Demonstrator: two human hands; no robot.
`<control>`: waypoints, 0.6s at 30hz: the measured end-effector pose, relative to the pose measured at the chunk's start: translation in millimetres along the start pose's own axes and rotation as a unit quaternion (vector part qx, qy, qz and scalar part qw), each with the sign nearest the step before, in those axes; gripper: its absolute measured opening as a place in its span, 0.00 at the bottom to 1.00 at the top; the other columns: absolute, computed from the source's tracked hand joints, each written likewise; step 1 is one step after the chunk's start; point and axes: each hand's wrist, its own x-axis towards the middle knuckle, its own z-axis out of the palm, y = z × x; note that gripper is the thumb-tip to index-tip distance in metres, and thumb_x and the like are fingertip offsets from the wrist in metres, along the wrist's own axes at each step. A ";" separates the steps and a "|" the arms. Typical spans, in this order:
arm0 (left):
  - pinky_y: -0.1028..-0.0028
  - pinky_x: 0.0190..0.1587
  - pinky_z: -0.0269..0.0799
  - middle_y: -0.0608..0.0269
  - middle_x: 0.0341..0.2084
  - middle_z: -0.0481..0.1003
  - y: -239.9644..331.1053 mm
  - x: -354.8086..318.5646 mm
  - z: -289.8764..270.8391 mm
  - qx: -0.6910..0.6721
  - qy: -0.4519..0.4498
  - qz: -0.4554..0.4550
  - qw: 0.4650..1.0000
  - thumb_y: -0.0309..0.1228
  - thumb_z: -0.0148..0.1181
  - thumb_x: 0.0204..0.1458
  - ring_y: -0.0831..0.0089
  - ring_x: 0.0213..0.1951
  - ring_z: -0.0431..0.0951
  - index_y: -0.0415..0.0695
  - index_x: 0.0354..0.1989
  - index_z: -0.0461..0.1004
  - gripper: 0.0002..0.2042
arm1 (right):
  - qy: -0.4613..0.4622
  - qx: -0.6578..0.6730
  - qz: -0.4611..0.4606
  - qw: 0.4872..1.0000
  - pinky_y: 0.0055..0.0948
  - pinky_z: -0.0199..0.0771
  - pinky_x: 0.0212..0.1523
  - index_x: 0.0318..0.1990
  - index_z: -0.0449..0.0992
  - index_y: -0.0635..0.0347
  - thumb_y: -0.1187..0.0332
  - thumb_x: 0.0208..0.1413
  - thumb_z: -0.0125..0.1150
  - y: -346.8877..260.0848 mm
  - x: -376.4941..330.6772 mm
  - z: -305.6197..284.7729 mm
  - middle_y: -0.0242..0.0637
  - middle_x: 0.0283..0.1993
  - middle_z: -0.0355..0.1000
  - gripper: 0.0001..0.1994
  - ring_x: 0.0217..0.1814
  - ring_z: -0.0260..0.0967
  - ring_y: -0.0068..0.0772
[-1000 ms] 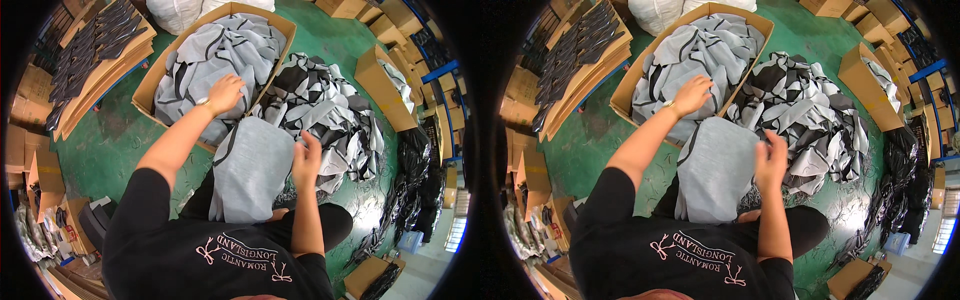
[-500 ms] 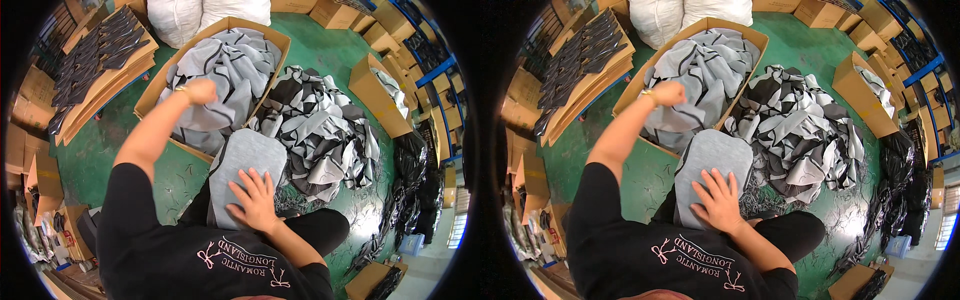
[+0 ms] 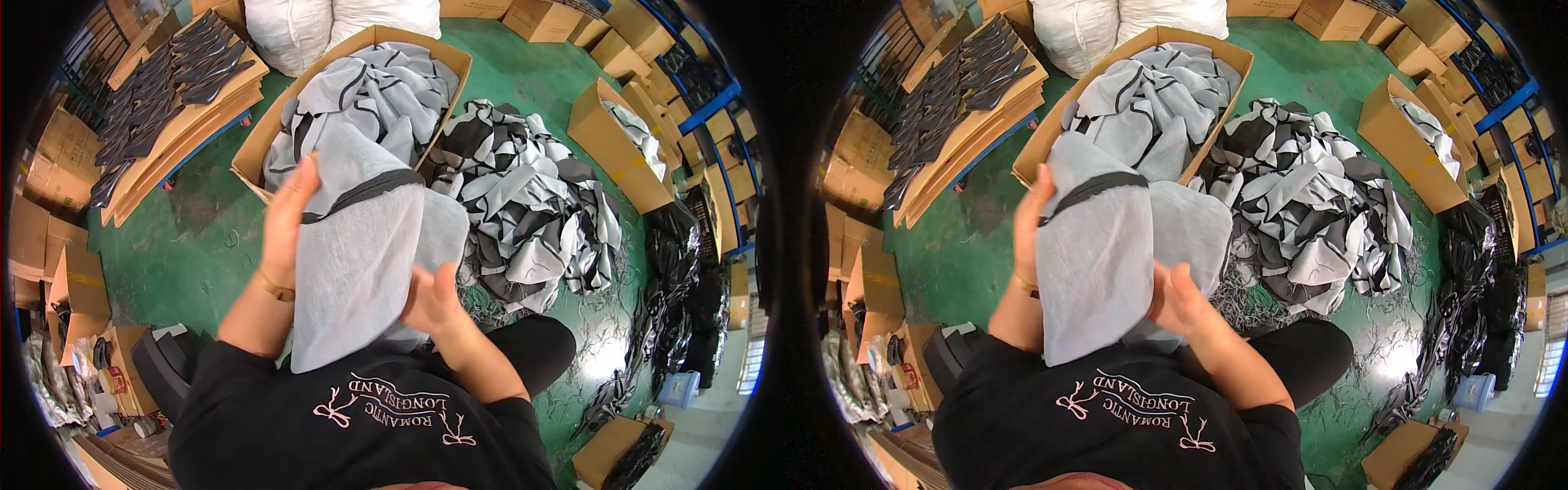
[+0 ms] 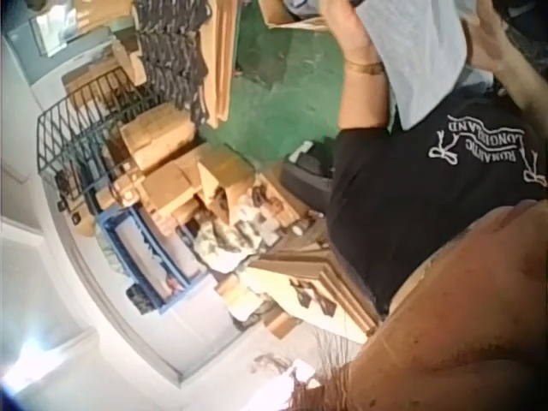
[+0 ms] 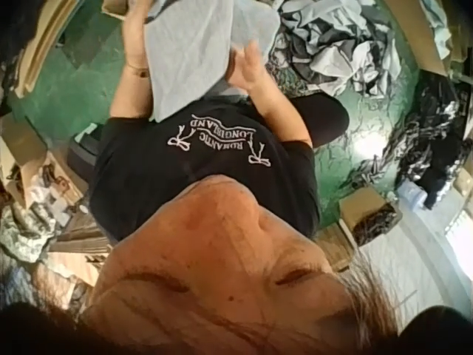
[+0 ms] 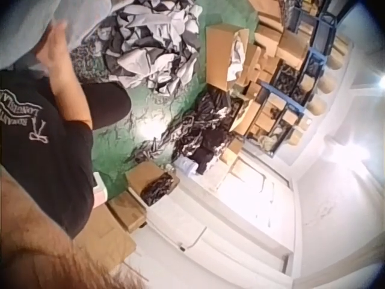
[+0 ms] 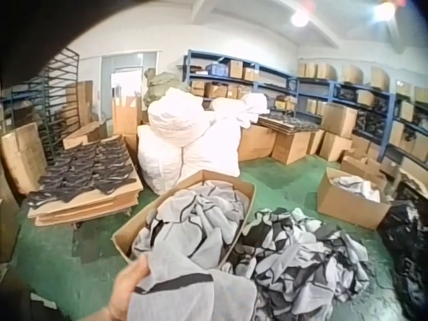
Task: Sorting and stacking pre-cut fabric pieces from a cardboard box onto a stack.
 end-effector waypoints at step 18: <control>0.79 0.38 0.67 0.64 0.34 0.77 -102.9 87.2 -47.2 0.294 -0.001 -0.001 0.956 0.25 0.47 0.57 0.78 0.32 0.72 0.38 0.48 0.74 0.13 | 0.384 -0.251 -0.272 0.846 0.29 0.71 0.49 0.56 0.66 0.64 0.73 0.58 0.50 -113.4 -9.1 -77.8 0.39 0.50 0.71 0.18 0.49 0.70 0.31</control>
